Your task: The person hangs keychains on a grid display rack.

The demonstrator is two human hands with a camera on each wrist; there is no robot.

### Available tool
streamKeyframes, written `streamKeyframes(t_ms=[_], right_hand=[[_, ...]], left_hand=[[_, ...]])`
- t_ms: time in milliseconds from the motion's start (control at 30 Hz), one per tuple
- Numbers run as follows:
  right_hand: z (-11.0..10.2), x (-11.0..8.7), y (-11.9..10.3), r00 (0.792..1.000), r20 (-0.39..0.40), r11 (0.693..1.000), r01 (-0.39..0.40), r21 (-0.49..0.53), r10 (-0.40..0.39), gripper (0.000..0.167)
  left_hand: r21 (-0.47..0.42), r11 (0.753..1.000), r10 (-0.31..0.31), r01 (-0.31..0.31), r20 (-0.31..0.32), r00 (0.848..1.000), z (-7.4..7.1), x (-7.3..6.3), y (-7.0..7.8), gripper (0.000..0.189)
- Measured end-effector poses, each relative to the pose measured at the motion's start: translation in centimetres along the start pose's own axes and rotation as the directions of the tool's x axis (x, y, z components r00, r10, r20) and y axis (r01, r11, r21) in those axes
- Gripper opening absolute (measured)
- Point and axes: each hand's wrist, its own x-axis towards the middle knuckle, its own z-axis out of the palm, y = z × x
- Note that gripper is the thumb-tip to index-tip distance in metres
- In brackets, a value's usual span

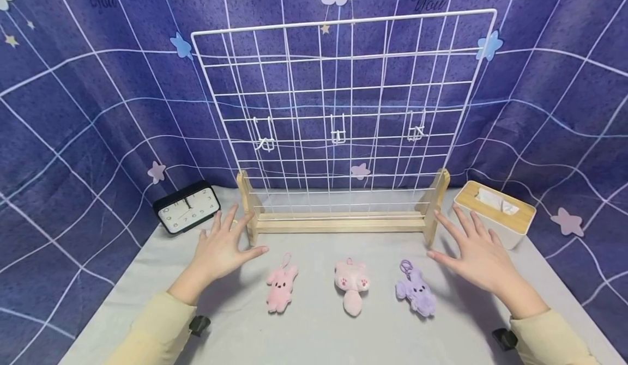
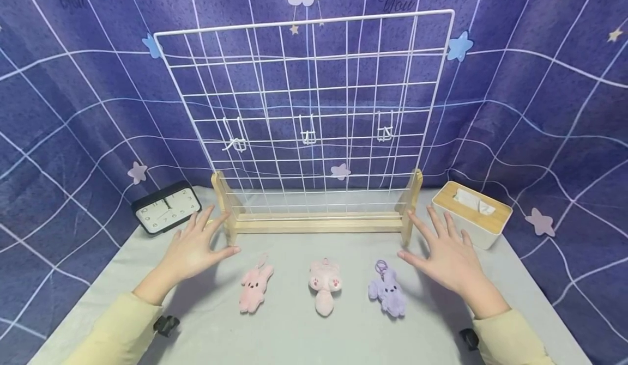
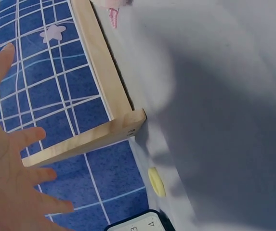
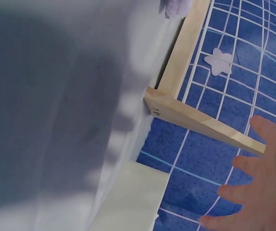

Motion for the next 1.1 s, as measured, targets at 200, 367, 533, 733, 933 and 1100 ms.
streamKeyframes(t_ms=[200,367,533,733,933,1100], right_hand=[[0.1,0.1,0.2,0.992,-0.104,0.997,0.071,0.005,-0.070,0.094],[0.3,0.0,0.1,0.981,-0.170,0.994,0.102,0.025,-0.096,0.086],[0.3,0.0,-0.3,0.975,-0.205,0.991,0.101,0.090,-0.081,0.074],[0.5,0.3,-0.4,0.968,-0.235,0.965,0.141,0.222,-0.087,0.065],[1.4,0.9,-0.3,0.976,-0.199,0.906,0.167,0.388,-0.094,0.054],[2.4,1.4,0.1,0.992,-0.101,0.851,0.116,0.512,-0.074,0.043]], left_hand=[[-0.037,0.998,0.051,-0.054,-0.089,0.995,0.4,0.3,-0.3,0.089],[-0.150,0.984,0.057,-0.096,-0.245,0.968,1.1,0.6,-1.0,0.071],[-0.353,0.932,-0.048,-0.076,-0.330,0.943,1.5,1.4,-1.4,0.065],[-0.636,0.771,-0.253,0.029,-0.264,0.931,2.0,2.7,-2.0,0.072],[-0.800,0.593,-0.317,0.095,-0.123,0.941,2.8,3.9,-2.8,0.082],[-0.879,0.471,-0.289,0.071,-0.078,0.954,3.5,4.5,-3.3,0.086]])
